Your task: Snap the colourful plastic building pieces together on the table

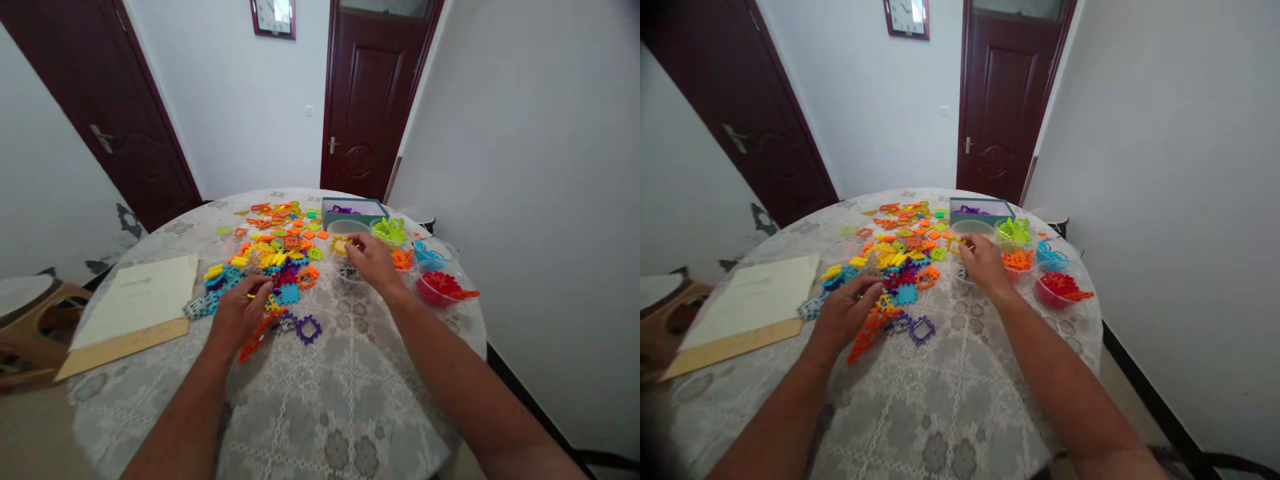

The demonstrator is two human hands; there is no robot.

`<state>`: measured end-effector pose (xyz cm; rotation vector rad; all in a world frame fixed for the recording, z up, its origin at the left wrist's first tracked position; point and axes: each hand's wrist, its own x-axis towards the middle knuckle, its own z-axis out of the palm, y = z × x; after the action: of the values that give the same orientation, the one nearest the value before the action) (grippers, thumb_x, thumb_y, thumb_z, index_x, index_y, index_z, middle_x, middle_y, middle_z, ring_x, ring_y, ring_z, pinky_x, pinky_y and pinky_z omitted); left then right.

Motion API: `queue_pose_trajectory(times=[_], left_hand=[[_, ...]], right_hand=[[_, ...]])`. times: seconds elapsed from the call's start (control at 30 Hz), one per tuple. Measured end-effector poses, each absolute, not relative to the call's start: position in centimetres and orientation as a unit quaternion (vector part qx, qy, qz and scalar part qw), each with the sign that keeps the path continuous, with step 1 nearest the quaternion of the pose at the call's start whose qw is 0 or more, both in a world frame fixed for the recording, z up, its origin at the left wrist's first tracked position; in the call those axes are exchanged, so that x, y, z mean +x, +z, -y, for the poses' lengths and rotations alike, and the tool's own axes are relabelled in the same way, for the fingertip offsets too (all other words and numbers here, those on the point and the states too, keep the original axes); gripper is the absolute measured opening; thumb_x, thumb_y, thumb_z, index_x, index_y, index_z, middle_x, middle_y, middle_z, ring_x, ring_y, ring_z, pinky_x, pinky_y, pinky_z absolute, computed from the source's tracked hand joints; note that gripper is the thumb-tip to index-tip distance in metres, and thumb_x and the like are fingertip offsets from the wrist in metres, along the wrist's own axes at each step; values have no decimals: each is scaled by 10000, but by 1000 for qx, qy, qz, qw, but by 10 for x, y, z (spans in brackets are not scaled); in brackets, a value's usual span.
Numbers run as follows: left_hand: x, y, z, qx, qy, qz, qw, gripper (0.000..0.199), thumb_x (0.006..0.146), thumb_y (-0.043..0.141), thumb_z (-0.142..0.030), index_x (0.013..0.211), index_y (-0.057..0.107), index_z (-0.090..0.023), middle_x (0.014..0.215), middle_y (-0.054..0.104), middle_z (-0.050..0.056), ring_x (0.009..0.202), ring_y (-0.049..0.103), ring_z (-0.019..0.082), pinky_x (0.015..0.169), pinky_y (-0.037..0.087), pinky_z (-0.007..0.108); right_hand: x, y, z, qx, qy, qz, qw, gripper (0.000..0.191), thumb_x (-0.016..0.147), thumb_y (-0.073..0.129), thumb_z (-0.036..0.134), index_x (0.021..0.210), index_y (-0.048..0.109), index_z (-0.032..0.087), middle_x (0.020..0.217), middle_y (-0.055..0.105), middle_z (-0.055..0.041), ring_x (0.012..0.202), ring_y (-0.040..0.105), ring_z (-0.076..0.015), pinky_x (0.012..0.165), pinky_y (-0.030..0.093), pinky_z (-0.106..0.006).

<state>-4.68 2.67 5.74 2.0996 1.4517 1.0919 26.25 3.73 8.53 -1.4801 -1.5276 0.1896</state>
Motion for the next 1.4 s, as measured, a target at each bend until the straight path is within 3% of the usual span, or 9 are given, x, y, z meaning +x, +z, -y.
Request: queue_pose_trajectory(times=[0.23, 0.37, 0.43, 0.5, 0.57, 0.67, 0.9, 1.13, 1.4], left_hand=[[-78, 67, -4, 804, 231, -529, 143, 335, 1005, 493, -352, 1246, 674, -205, 1220, 743, 111, 1039, 714, 258, 927, 541, 401], [-97, 50, 26, 809, 191, -545, 109, 430, 985, 575, -388, 1376, 597, -210, 1377, 660, 139, 1247, 632, 296, 1071, 482, 437], [-100, 38, 39, 813, 166, -550, 101, 545, 928, 674, -392, 1432, 555, -222, 1419, 623, 148, 1295, 589, 318, 1099, 461, 448], [-97, 28, 46, 811, 143, -560, 92, 606, 894, 724, -391, 1451, 541, -236, 1417, 610, 157, 1278, 578, 330, 1089, 458, 459], [-91, 22, 47, 807, 135, -569, 82, 607, 896, 728, -388, 1456, 540, -248, 1387, 611, 158, 1238, 578, 330, 1069, 460, 464], [-81, 19, 41, 803, 136, -575, 81, 586, 911, 719, -360, 1457, 545, -235, 1306, 618, 153, 1185, 587, 316, 1033, 469, 440], [-57, 22, 21, 813, 110, -562, 104, 294, 945, 669, -348, 1211, 659, -224, 1218, 585, 105, 1070, 638, 243, 918, 495, 334], [-25, 31, -4, 846, 35, -528, 67, 256, 924, 658, -382, 1119, 650, -216, 1184, 639, 110, 1063, 649, 264, 873, 495, 340], [2, 28, -12, 864, 32, -499, 62, 355, 906, 629, -423, 1210, 590, -244, 1242, 618, 94, 1047, 656, 271, 806, 506, 351]], right_hand=[[305, 99, -93, -696, -44, 584, 416, 349, 862, 576, 188, 1162, 743, 125, 1136, 757, -172, 1001, 685, -293, 931, 507, -414], [282, 90, -62, -634, 2, 653, 414, 325, 937, 559, 271, 1190, 730, 161, 1150, 756, -141, 964, 699, -266, 916, 523, -404], [258, 77, -34, -574, 95, 737, 343, 301, 974, 556, 323, 1184, 727, 194, 1117, 760, -111, 917, 705, -236, 880, 535, -373], [232, 60, -6, -508, 152, 814, 238, 320, 971, 592, 348, 1228, 709, 197, 1195, 736, -118, 984, 699, -238, 910, 525, -367], [208, 40, 15, -494, 150, 839, 173, 438, 960, 634, 411, 1336, 654, 189, 1298, 682, -147, 1126, 662, -273, 976, 496, -383], [186, 19, 30, -529, 126, 829, 131, 496, 945, 650, 476, 1351, 633, 192, 1296, 635, -160, 1139, 641, -294, 936, 487, -367], [192, 8, 27, -528, 149, 817, 178, 253, 911, 678, 328, 1114, 657, 179, 1106, 663, -101, 1011, 625, -234, 872, 438, -308], [202, 6, 21, -556, 180, 782, 215, 180, 886, 610, 161, 1062, 625, 191, 988, 708, -59, 886, 628, -193, 760, 395, -272], [210, 5, 14, -584, 170, 774, 174, 243, 891, 690, 287, 1114, 700, 192, 1130, 696, -97, 1039, 638, -223, 884, 436, -292]])
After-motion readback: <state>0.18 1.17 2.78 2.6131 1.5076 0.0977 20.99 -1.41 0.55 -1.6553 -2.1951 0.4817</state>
